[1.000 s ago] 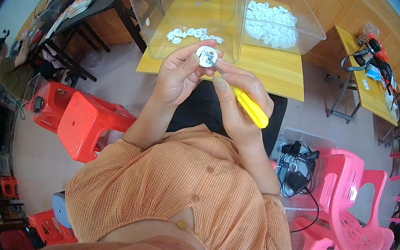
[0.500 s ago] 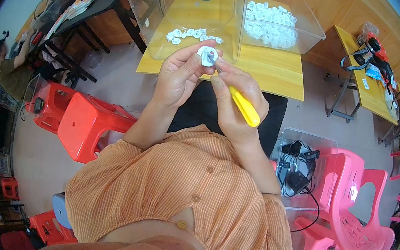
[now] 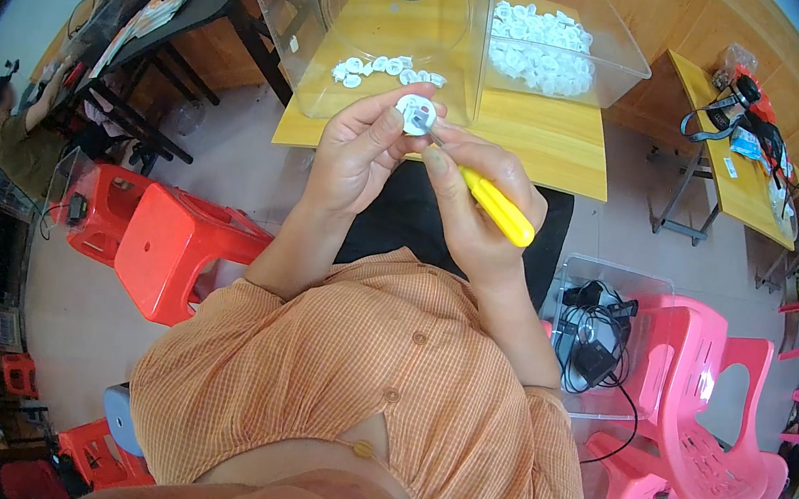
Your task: The person takes plastic components from a transparent bin, trims them using a handheld tool, and places them back into the bin.
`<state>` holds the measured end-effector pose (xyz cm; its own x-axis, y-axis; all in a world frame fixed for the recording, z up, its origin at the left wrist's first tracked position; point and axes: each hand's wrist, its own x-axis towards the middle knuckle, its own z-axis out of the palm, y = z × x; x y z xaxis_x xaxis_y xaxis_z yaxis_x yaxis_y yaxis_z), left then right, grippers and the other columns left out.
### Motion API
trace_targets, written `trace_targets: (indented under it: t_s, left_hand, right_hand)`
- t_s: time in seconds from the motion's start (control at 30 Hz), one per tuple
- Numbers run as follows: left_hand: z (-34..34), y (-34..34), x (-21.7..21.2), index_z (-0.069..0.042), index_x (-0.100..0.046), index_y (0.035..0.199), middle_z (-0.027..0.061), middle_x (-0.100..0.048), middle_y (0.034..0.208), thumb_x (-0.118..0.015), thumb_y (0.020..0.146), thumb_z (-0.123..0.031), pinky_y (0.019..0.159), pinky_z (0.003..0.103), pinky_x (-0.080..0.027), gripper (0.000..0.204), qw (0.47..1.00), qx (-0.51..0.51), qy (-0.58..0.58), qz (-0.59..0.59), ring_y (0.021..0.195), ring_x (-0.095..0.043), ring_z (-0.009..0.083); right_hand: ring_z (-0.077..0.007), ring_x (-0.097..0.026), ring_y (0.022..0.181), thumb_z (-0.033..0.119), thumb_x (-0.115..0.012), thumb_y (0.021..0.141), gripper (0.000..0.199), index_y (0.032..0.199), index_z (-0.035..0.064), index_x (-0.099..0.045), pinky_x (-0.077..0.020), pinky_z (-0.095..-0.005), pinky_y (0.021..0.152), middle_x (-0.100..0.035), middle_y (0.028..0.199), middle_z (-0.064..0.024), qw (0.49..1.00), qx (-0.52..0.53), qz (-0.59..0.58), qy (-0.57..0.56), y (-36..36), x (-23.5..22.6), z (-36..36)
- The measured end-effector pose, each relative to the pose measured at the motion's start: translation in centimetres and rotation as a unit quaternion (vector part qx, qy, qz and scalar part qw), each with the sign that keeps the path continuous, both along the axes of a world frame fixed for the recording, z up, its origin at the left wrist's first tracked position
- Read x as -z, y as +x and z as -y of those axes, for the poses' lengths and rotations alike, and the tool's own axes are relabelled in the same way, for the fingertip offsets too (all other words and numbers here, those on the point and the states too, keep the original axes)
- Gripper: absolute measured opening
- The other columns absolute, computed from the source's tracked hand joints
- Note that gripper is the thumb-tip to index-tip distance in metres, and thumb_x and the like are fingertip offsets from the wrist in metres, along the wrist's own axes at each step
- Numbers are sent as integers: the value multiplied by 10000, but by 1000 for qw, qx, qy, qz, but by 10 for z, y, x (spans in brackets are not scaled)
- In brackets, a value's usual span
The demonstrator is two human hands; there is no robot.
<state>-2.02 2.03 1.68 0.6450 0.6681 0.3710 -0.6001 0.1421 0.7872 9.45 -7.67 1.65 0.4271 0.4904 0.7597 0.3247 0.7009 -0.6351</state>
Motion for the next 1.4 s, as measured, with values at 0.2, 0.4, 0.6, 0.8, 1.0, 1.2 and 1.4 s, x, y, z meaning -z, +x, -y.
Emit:
trace_targets:
  t_s: [0.2,0.4,0.6,0.8,1.0,1.2,1.4]
  left_hand:
    - [2,2,0,28,-540,1233,111,-630,1092,-557,936,-172,821,260,-534,358,1000,-14,-11,-7,962,-626,156]
    - [2,2,0,21,-544,1230,103,-630,1091,-552,939,-174,822,259,-536,350,999,-14,-30,-11,959,-628,152]
    - [3,1,-1,21,-543,1229,104,-630,1091,-551,939,-186,821,254,-536,356,999,-4,-49,-6,952,-629,153]
    - [1,1,1,22,-532,1234,119,-629,1089,-547,942,-182,823,253,-534,357,997,29,-66,7,951,-628,156]
    - [-4,7,5,14,-537,1224,141,-614,1124,-558,935,-162,838,262,-523,339,992,62,-102,46,938,-627,160]
    - [-7,5,7,48,-466,1281,203,-563,1203,-575,918,-138,868,270,-530,423,992,45,-106,59,955,-638,198]
    - [-7,5,9,41,-471,1277,205,-561,1205,-578,914,-124,878,276,-528,413,990,63,-111,67,972,-634,204]
  right_hand:
    - [-217,-666,913,-28,-679,812,128,910,-26,-597,-521,-290,807,-682,962,-165,1000,7,-16,-2,-1,2,-2]
    - [-222,-662,927,-36,-668,818,114,904,-25,-595,-523,-290,802,-678,981,-175,1000,9,-16,20,-6,4,-4]
    - [-225,-662,931,-35,-669,815,118,905,-25,-593,-514,-285,805,-678,983,-175,999,20,-31,15,-8,6,-2]
    - [-203,-659,916,-37,-652,829,96,894,-18,-585,-511,-277,801,-678,957,-171,997,-17,-80,-5,0,4,1]
    - [-283,-664,893,17,-587,892,99,939,-22,-510,-564,-380,799,-648,953,-224,984,-65,-163,26,10,-4,1]
    - [-323,-661,910,23,-591,891,107,927,-24,-502,-566,-411,811,-632,942,-236,978,-68,-194,46,13,-10,4]
    - [-310,-657,929,19,-591,889,104,934,-23,-507,-561,-390,814,-641,964,-230,982,-65,-175,26,14,-10,5]
